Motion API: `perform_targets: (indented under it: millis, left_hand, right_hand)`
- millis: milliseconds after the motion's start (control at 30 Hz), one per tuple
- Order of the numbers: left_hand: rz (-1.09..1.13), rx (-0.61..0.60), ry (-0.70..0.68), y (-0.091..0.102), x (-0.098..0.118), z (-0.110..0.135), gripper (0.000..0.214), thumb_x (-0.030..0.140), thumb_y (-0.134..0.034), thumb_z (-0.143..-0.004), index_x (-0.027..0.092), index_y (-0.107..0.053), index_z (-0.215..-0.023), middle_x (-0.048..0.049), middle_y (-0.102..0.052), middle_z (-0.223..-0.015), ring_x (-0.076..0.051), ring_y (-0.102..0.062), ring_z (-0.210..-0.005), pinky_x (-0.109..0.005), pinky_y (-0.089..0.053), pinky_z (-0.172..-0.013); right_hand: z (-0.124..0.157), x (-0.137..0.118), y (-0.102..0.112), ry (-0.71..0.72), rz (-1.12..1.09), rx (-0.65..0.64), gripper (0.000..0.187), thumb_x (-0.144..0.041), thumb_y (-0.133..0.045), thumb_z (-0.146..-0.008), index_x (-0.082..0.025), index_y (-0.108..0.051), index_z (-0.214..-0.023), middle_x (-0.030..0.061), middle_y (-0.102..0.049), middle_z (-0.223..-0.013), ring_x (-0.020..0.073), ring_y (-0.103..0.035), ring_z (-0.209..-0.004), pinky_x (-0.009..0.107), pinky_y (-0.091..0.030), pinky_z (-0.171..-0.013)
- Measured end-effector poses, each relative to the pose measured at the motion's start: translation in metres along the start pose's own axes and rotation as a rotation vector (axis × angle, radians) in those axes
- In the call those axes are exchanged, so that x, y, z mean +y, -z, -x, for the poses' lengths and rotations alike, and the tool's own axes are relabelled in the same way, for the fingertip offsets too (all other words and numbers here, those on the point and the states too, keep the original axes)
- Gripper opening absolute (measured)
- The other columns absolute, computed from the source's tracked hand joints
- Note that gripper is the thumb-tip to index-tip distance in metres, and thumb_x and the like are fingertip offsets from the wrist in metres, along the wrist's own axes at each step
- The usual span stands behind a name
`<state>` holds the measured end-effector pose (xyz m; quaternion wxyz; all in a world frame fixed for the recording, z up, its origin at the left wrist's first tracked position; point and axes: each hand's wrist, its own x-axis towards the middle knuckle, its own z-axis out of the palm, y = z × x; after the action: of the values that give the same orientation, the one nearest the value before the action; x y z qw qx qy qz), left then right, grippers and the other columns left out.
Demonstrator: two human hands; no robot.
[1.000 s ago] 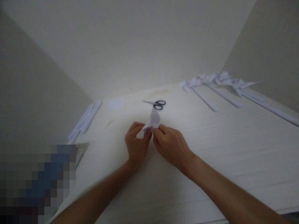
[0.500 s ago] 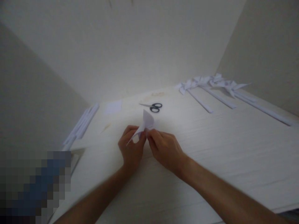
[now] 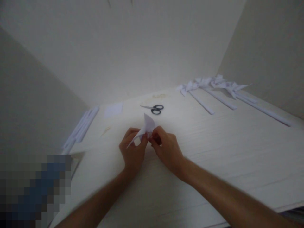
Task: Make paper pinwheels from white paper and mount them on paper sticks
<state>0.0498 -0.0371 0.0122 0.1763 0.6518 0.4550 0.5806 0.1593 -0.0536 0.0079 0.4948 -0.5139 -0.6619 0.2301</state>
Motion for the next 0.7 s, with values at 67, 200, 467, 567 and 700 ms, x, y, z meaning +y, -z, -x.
perform_targets:
  millis: [67, 200, 467, 567, 700]
  left_hand:
    - [-0.007, -0.002, -0.007, 0.000, 0.001, 0.000, 0.010, 0.007, -0.057, -0.065, 0.015, -0.059, -0.059, 0.0018, -0.054, -0.063, -0.008, -0.050, -0.060, -0.019, -0.040, -0.053]
    - [-0.012, 0.010, 0.005, 0.000, 0.001, 0.000, 0.009, 0.008, -0.057, -0.065, 0.016, -0.059, -0.060, 0.0023, -0.054, -0.063, -0.008, -0.049, -0.058, -0.019, -0.040, -0.052]
    - [0.028, -0.002, 0.066, 0.001, -0.003, -0.004, 0.009, 0.011, -0.056, -0.067, 0.016, -0.058, -0.059, 0.0022, -0.052, -0.062, -0.008, -0.049, -0.057, -0.019, -0.039, -0.053]
    - [0.077, -0.011, 0.117, 0.000, -0.005, -0.003, 0.007, 0.013, -0.056, -0.067, 0.016, -0.057, -0.060, 0.0020, -0.052, -0.062, -0.008, -0.049, -0.058, -0.020, -0.039, -0.053]
    - [0.160, -0.010, 0.194, -0.002, -0.009, -0.002, 0.005, 0.015, -0.056, -0.067, 0.016, -0.055, -0.062, 0.0022, -0.051, -0.063, -0.009, -0.050, -0.061, -0.020, -0.040, -0.057]
  right_hand:
    - [0.000, 0.002, -0.001, -0.032, -0.031, 0.003, 0.012, -0.019, -0.054, -0.072, -0.020, -0.042, -0.070, -0.0005, -0.061, -0.056, 0.0129, -0.061, -0.050, 0.021, -0.046, -0.047]
    - [0.001, 0.004, 0.000, -0.004, -0.022, 0.003, 0.011, -0.023, -0.053, -0.075, -0.020, -0.043, -0.071, -0.0009, -0.061, -0.057, 0.0123, -0.061, -0.050, 0.020, -0.046, -0.047]
    - [-0.002, 0.007, 0.005, 0.189, 0.194, 0.021, 0.006, -0.018, -0.048, -0.077, -0.017, -0.053, -0.076, 0.0000, -0.061, -0.060, 0.0100, -0.058, -0.052, 0.019, -0.044, -0.048]
    - [-0.004, 0.007, 0.007, 0.227, 0.201, 0.054, 0.008, -0.015, -0.048, -0.076, -0.016, -0.056, -0.076, 0.0007, -0.061, -0.062, 0.0101, -0.057, -0.054, 0.020, -0.045, -0.050]
    - [-0.006, 0.007, 0.008, 0.228, 0.216, 0.075, 0.009, -0.014, -0.049, -0.075, -0.015, -0.058, -0.074, 0.0004, -0.060, -0.061, 0.0097, -0.055, -0.052, 0.021, -0.044, -0.052]
